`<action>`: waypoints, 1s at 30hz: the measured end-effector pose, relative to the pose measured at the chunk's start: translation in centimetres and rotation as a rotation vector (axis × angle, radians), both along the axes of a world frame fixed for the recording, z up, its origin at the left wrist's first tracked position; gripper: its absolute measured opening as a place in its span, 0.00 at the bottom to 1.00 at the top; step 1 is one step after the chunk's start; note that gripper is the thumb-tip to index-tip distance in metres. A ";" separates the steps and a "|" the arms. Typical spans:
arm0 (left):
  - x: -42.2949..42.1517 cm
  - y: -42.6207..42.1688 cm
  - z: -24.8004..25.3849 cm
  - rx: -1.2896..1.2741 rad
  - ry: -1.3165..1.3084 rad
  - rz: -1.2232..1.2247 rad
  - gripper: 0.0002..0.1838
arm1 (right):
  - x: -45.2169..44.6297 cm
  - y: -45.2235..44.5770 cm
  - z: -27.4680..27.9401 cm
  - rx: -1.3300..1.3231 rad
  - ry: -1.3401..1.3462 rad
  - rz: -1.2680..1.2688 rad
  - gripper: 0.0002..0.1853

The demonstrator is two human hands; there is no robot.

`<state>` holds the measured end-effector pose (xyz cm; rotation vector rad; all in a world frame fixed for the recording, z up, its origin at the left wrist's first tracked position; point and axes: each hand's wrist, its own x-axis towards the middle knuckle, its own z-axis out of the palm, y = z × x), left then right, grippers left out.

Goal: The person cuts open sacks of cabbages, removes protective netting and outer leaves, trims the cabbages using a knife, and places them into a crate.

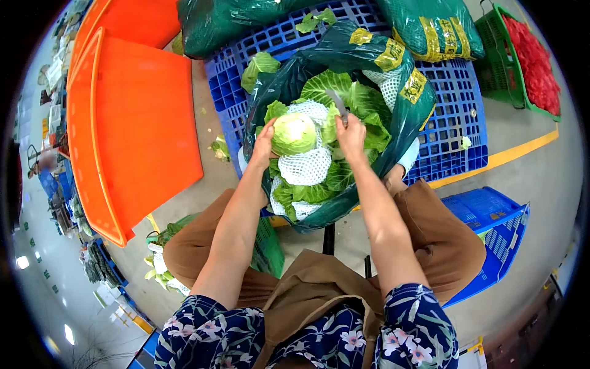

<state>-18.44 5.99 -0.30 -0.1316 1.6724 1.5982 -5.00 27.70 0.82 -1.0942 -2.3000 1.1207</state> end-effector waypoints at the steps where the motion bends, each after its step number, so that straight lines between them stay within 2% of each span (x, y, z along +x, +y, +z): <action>1: -0.3 0.1 1.3 -0.048 -0.089 0.027 0.22 | -0.3 -1.1 1.6 -0.078 0.051 -0.033 0.12; 2: -0.4 0.2 2.6 -0.098 -0.178 0.052 0.23 | -0.4 -2.2 0.8 0.058 0.141 0.039 0.07; 4: -0.6 -0.2 2.9 -0.118 -0.248 0.055 0.25 | -1.2 -4.2 4.3 -0.074 0.145 0.106 0.09; 8: -0.6 0.3 3.4 -0.282 -0.281 0.008 0.29 | -2.8 -5.6 1.8 -0.602 -0.119 0.041 0.17; 10: -0.5 -0.3 2.2 -0.188 -0.266 -0.050 0.34 | -3.3 -6.3 3.0 -0.795 -0.191 -0.032 0.18; 11: -0.7 -0.6 1.9 -0.103 -0.229 -0.075 0.35 | -3.1 -6.1 4.0 -0.906 -0.069 -0.077 0.18; 14: 0.3 -1.3 4.1 0.123 -0.277 -0.024 0.38 | -2.2 -5.4 8.2 -0.855 -0.028 0.079 0.21; 18: 2.9 -1.4 10.3 0.480 -0.381 0.100 0.42 | -1.0 -3.5 16.0 -0.783 -0.010 0.312 0.21; 20: 4.6 -1.6 12.5 0.691 -0.509 0.167 0.43 | -0.3 -2.1 18.8 -1.070 0.240 0.207 0.19; 21: 5.2 -1.7 12.8 0.712 -0.557 0.191 0.45 | 0.1 -1.6 19.4 -0.971 0.239 0.131 0.19; 22: 5.8 -1.5 13.8 0.855 -0.602 0.206 0.40 | 0.6 -1.1 20.1 -0.871 0.240 0.053 0.20; 23: 6.6 -1.2 14.6 0.892 -0.602 0.210 0.37 | 1.8 -0.4 20.9 -0.567 0.063 0.098 0.21; 25: 8.0 -0.6 16.7 0.970 -0.543 0.213 0.32 | 3.4 -0.2 20.4 -0.189 0.138 0.128 0.24; 27: 9.1 -0.2 18.4 1.059 -0.428 0.219 0.29 | 4.8 0.2 20.2 -0.199 0.204 0.132 0.26; 29: 9.2 -0.3 20.0 0.963 -0.327 0.242 0.36 | 6.2 -1.2 24.7 -0.547 0.166 0.078 0.27; 30: 9.3 -0.4 20.8 0.915 -0.279 0.256 0.39 | 6.5 -1.8 25.0 -0.684 0.280 0.104 0.30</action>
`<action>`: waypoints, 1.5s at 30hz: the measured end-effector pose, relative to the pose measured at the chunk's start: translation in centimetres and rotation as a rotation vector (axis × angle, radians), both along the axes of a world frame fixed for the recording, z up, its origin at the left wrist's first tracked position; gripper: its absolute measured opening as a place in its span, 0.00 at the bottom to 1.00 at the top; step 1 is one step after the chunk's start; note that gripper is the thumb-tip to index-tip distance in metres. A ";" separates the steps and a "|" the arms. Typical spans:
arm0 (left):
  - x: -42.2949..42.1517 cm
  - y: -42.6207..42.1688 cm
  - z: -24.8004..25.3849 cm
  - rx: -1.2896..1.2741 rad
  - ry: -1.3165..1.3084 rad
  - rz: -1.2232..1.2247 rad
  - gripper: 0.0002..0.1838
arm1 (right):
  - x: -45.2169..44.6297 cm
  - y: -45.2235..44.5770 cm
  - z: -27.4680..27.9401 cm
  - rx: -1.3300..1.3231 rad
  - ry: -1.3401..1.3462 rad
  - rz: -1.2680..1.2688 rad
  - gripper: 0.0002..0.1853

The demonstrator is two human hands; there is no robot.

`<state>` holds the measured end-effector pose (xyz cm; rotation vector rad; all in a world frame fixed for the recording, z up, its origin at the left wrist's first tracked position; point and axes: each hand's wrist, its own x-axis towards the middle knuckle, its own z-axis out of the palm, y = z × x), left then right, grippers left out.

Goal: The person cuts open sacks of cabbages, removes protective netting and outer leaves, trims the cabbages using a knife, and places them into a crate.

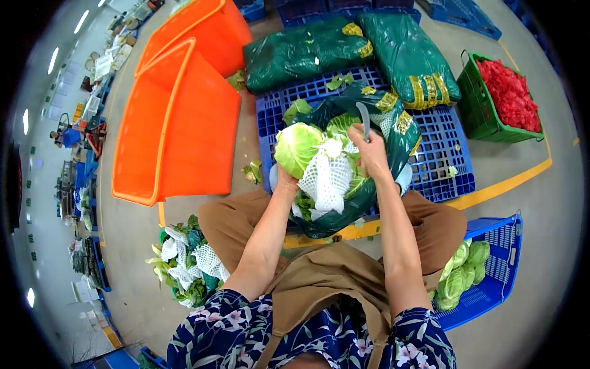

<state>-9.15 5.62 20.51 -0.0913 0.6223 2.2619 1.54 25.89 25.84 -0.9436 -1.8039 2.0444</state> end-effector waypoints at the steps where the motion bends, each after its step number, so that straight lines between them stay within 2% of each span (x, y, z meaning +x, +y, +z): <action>1: 0.0 -0.4 0.8 0.043 -0.047 -0.031 0.40 | 0.4 -1.2 1.7 -0.009 0.020 0.078 0.32; 3: -0.3 -1.0 2.0 -0.005 0.002 -0.018 0.41 | 1.1 -3.9 5.2 -0.006 0.022 0.243 0.38; 4: -0.6 -1.2 2.5 -0.031 0.027 -0.006 0.41 | 0.6 -5.1 4.8 0.116 0.034 0.223 0.35; 5: -0.9 -1.5 3.0 -0.145 0.128 0.043 0.41 | 0.2 -5.7 3.3 0.185 0.085 0.184 0.31; 6: -1.0 -1.9 3.7 -0.123 0.131 0.042 0.41 | -0.3 -6.0 1.7 0.254 0.134 0.147 0.27; 7: -1.3 -2.5 4.4 -0.101 0.137 0.045 0.41 | -0.5 -6.0 1.1 0.341 0.132 0.124 0.16; 8: -1.6 -3.0 5.0 -0.080 0.144 0.048 0.41 | -0.5 -6.1 0.4 0.346 0.088 0.035 0.13; 10: -2.0 -4.2 5.6 -0.040 0.159 0.055 0.41 | -0.8 -5.4 -2.3 0.488 0.013 -0.056 0.11; 14: -1.4 -6.2 7.8 -0.020 0.172 0.087 0.42 | -0.8 -2.3 -10.1 0.476 -0.159 -0.221 0.13; 15: -1.1 -6.5 8.5 -0.034 0.185 0.091 0.42 | -0.6 -1.3 -11.1 0.353 -0.301 -0.110 0.14; 16: -1.0 -6.9 8.9 -0.048 0.197 0.094 0.42 | 0.4 -2.4 -7.1 0.239 -0.292 -0.063 0.14; 18: -1.2 -7.5 8.4 -0.094 0.245 0.076 0.42 | 0.0 -1.2 -8.0 0.279 -0.331 0.032 0.19; 21: -1.7 -7.3 7.1 -0.168 0.334 0.057 0.41 | -1.5 -0.8 -8.8 0.854 0.054 -0.073 0.20; 22: -1.5 -7.0 7.4 -0.156 0.307 0.061 0.39 | -1.6 -1.9 -5.9 0.825 0.110 -0.103 0.20; 23: -1.2 -6.6 7.8 -0.146 0.277 0.062 0.36 | -0.7 -4.7 -0.3 0.520 0.233 -0.095 0.19; 24: -0.7 -6.3 7.8 -0.139 0.240 0.060 0.34 | 0.6 -6.6 3.6 0.233 0.144 0.058 0.26; 25: -0.6 -6.1 7.2 -0.141 0.204 0.057 0.34 | 0.7 -7.4 2.5 0.304 0.251 0.140 0.35; 26: -0.2 -5.7 7.5 -0.154 0.180 0.063 0.34 | 0.8 -8.8 2.4 0.295 0.344 0.159 0.38; 29: 0.6 -4.8 7.6 -0.207 0.197 0.077 0.39 | 1.8 -10.0 4.3 0.351 0.176 0.311 0.35; 31: 0.8 -5.0 7.9 -0.175 0.172 0.073 0.39 | 1.9 -9.6 3.5 0.302 0.096 0.330 0.30; 32: 1.1 -5.4 8.2 -0.147 0.166 0.071 0.39 | 1.1 -8.2 -0.6 0.519 0.172 0.317 0.20; 34: 1.2 -6.0 9.1 -0.086 0.160 0.068 0.40 | 0.6 -6.5 -3.4 0.618 0.393 0.192 0.14; 36: 0.9 -6.6 9.4 0.004 0.125 0.035 0.40 | 0.4 -4.6 -4.5 0.293 0.127 0.007 0.12; 37: 1.0 -6.8 9.9 0.026 0.120 0.029 0.41 | -0.3 -2.8 -7.4 0.335 0.093 -0.066 0.10; 38: 1.0 -7.1 10.4 0.048 0.115 0.025 0.41 | -0.3 -1.6 -8.0 0.333 -0.026 -0.049 0.12; 40: 1.4 -7.3 11.2 0.062 0.119 0.003 0.40 | -0.4 -0.5 -8.7 0.812 0.008 -0.014 0.17; 41: 1.5 -7.4 11.4 0.041 0.132 -0.002 0.40 | -0.5 -0.1 -8.2 0.791 -0.075 0.001 0.23; 42: 1.6 -7.3 11.7 0.021 0.144 -0.011 0.40 | 0.0 -2.1 -3.3 0.445 -0.063 -0.014 0.24; 44: 2.5 -6.6 12.0 -0.118 0.209 -0.015 0.41 | 0.7 -4.4 0.4 -0.119 0.198 0.111 0.31; 45: 3.0 -6.0 12.2 -0.184 0.227 -0.025 0.40 | 1.2 -5.8 1.3 -0.291 0.203 0.212 0.35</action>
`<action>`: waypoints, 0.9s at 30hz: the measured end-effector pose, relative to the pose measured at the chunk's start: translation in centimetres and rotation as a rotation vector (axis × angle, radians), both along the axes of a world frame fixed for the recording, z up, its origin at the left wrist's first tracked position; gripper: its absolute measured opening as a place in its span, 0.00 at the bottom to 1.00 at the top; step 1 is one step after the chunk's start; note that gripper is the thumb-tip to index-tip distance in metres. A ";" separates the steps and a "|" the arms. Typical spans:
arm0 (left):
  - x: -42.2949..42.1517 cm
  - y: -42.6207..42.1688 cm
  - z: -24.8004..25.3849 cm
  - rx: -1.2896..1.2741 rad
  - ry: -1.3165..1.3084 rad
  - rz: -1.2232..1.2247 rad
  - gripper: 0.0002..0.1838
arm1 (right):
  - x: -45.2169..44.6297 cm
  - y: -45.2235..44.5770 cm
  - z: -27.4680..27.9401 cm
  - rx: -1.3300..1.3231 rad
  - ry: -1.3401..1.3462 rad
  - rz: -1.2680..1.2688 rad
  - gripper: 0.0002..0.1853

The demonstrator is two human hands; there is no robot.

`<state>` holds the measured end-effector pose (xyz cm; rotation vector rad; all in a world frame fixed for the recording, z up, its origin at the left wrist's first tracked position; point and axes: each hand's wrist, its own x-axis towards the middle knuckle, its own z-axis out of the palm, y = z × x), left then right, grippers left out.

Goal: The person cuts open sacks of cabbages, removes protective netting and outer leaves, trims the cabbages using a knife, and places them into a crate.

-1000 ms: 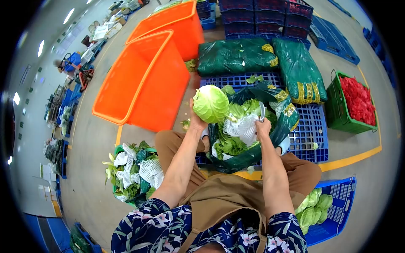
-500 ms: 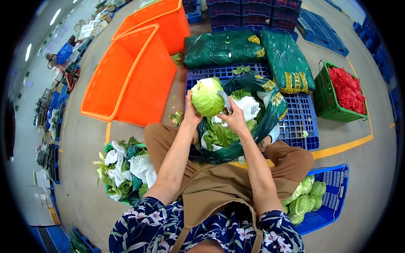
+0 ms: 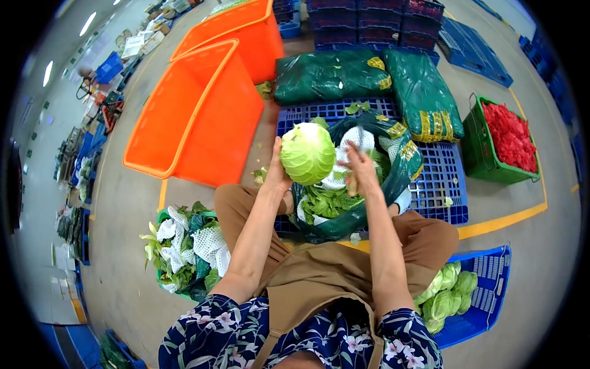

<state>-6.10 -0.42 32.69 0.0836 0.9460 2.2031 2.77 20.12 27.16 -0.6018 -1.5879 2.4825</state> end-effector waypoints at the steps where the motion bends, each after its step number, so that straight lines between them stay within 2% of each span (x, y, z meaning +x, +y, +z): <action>1: 0.5 0.6 0.0 -0.068 0.020 -0.009 0.41 | 0.8 -1.1 0.4 -0.163 0.007 0.112 0.40; 2: 1.1 1.3 -0.5 -0.166 0.075 -0.004 0.39 | 1.8 -1.9 -1.1 -0.375 0.112 0.212 0.44; 3: 1.3 1.9 -1.0 -0.285 0.213 -0.009 0.38 | 2.3 -2.3 -2.7 -0.496 0.137 0.164 0.44; 5: 1.9 3.0 -2.0 -0.511 0.495 -0.018 0.37 | 3.9 -2.7 -5.1 -0.669 0.143 0.089 0.41; 6: 2.8 3.2 -0.6 -0.821 0.749 0.060 0.35 | 4.9 -3.1 -5.4 -0.716 0.195 0.072 0.41; 7: 3.9 3.5 1.0 -0.923 0.956 0.137 0.31 | 5.7 -3.6 -5.7 -0.707 0.234 0.021 0.40; 9: 6.0 4.3 2.9 -0.859 1.241 0.319 0.23 | 6.6 -4.3 -7.5 -0.670 0.266 -0.091 0.41; 12: 9.0 5.3 3.6 -0.919 1.506 0.263 0.17 | 7.3 -4.8 -7.2 -0.730 0.256 -0.190 0.41; 15: 10.7 6.1 3.2 -0.930 1.448 0.361 0.14 | 7.1 -4.6 -5.0 -0.544 0.427 -0.247 0.42; 16: 11.1 6.3 3.0 -0.953 1.398 0.387 0.13 | 6.8 -4.5 -4.3 -0.543 0.407 -0.321 0.46; 19: 11.5 6.3 3.4 -1.035 1.330 0.412 0.13 | 7.5 -3.5 -3.5 -0.460 0.451 -0.273 0.49; 21: 11.4 6.4 3.8 -1.076 1.342 0.419 0.09 | 7.9 -3.0 -3.5 -0.451 0.449 -0.235 0.49; 27: 12.0 6.5 4.5 -1.119 1.456 0.396 0.04 | 8.0 -3.1 -3.0 -0.435 0.431 -0.272 0.49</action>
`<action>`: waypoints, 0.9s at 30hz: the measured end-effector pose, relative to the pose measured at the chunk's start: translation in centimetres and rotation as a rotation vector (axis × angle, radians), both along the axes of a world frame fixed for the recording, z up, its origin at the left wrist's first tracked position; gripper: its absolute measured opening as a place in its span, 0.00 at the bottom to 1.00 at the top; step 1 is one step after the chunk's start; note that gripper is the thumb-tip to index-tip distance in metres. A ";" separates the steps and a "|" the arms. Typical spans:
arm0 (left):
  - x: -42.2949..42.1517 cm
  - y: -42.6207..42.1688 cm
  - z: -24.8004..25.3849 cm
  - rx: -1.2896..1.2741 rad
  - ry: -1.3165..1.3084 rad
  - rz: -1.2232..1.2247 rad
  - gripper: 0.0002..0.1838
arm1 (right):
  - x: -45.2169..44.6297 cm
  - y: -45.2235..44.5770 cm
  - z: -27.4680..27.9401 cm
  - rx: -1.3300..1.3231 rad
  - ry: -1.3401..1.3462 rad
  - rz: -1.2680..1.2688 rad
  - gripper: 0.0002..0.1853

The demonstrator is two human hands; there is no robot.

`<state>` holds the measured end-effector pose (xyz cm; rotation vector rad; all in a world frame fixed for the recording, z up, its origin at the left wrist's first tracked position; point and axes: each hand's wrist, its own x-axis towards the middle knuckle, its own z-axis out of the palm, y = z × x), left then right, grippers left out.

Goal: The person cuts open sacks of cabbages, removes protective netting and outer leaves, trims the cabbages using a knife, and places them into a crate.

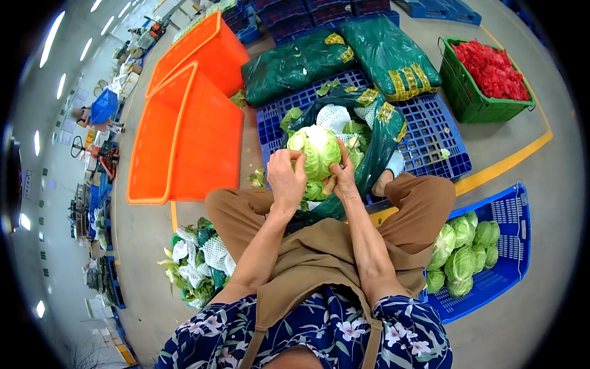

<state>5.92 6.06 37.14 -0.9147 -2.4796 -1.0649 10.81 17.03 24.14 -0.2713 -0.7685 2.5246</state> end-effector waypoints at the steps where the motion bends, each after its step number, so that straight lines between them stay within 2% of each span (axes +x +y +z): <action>1: 0.3 0.2 0.4 0.008 0.064 -0.029 0.04 | -0.1 0.0 -0.3 -0.005 0.008 -0.002 0.49; 2: 0.6 0.2 0.6 0.016 0.127 -0.058 0.04 | -0.2 -0.1 -0.5 -0.010 0.016 -0.003 0.49; 5: -0.9 0.6 -0.3 0.141 0.004 -0.148 0.04 | -0.5 -0.2 -1.2 -0.059 0.053 0.019 0.51; 8: -3.0 1.2 0.4 0.358 -0.456 -0.227 0.04 | -0.2 0.3 -2.7 -0.035 0.041 0.135 0.53; 10: -5.1 1.5 2.3 0.528 -0.651 -0.271 0.03 | -0.1 -0.2 -2.0 -0.045 0.075 0.171 0.53; 13: -7.0 1.2 3.6 0.430 -0.666 -0.339 0.13 | 0.0 -1.1 -1.5 -0.137 0.095 0.223 0.52; 16: -7.6 0.0 3.9 0.007 -0.238 -0.610 0.12 | -0.2 -1.1 -1.4 -0.172 0.121 0.272 0.51; 17: -6.9 -0.4 4.1 -0.080 -0.378 -0.584 0.11 | -0.3 -1.0 -1.5 -0.169 0.130 0.288 0.51; 20: -6.7 -0.8 3.2 -0.223 0.036 -0.685 0.14 | -0.4 -0.5 -2.8 -0.118 0.142 0.323 0.50; 21: -7.2 -1.0 2.9 -0.244 0.044 -0.714 0.17 | -0.4 -0.7 -2.6 -0.121 0.133 0.293 0.50; 24: -8.1 -1.3 2.7 -0.286 0.049 -0.745 0.15 | -0.4 -1.0 -2.4 -0.108 0.098 0.256 0.48; 27: -7.6 -1.4 2.6 -0.352 0.232 -0.778 0.12 | 0.0 -0.8 -2.3 -0.085 0.058 0.305 0.47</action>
